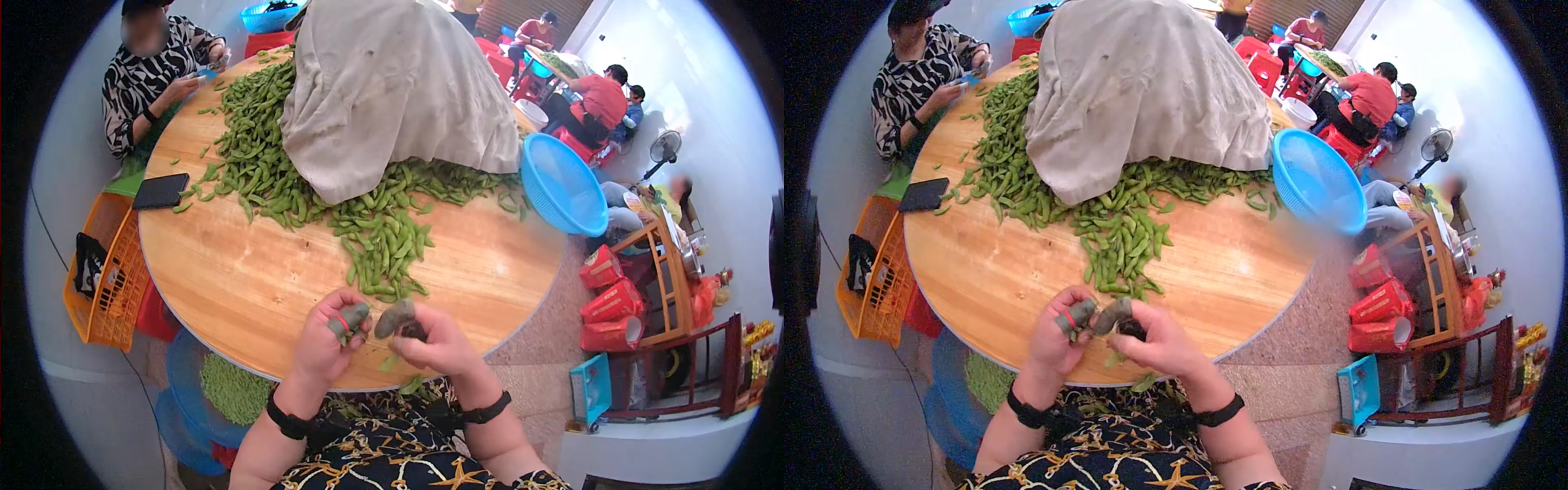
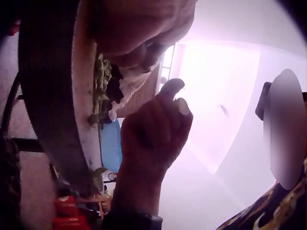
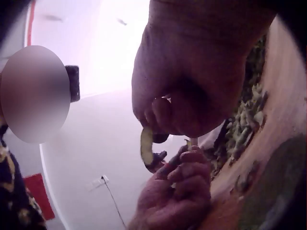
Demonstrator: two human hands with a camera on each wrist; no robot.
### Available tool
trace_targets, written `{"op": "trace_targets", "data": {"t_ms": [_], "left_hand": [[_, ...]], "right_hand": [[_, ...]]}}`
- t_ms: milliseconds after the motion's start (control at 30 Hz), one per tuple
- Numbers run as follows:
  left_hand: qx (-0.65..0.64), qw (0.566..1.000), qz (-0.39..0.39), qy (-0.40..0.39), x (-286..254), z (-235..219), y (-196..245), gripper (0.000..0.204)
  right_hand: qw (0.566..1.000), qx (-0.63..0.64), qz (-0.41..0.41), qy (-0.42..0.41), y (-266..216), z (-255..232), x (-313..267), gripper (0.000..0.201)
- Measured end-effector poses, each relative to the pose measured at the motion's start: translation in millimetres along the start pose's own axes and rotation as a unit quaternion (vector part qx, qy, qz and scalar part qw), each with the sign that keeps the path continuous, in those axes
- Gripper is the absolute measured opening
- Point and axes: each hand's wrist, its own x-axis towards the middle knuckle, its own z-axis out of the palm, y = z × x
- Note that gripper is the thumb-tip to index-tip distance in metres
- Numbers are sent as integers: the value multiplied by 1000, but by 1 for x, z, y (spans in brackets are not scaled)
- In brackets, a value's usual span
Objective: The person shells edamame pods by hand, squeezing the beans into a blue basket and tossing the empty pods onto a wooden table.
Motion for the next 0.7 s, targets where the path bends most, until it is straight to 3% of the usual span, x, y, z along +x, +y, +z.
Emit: {"op": "trace_targets", "data": {"t_ms": [67, 133, 300, 367, 400, 467, 567, 700], "left_hand": [[31, 997, -34, -54, -1, 1, -1, 8], [75, 995, -28, -52, -3, 4, -6, 7], [198, 978, -20, -55, -5, 7, -10, 8], [326, 943, 54, -48, -2, 7, -14, 10], [326, 942, 54, -48, -3, 10, -12, 10], [486, 860, 150, -51, -7, 18, -7, 16], [519, 829, 209, -30, -6, 12, -16, 19], [529, 827, 192, 9, -9, 15, -16, 23]], "right_hand": [[999, -31, 12, 19, 4, -2, 2, 15], [983, -129, -40, 123, 18, -3, 10, 13], [957, -229, -63, 166, 24, -3, 8, 18], [942, -270, -83, 182, 26, -5, 7, 20], [929, -304, -76, 195, 26, -6, 6, 22], [915, -338, -69, 208, 25, -6, 5, 24], [903, -357, -75, 226, 17, -1, 5, 26], [889, -390, -83, 228, 21, 1, 9, 25]]}}
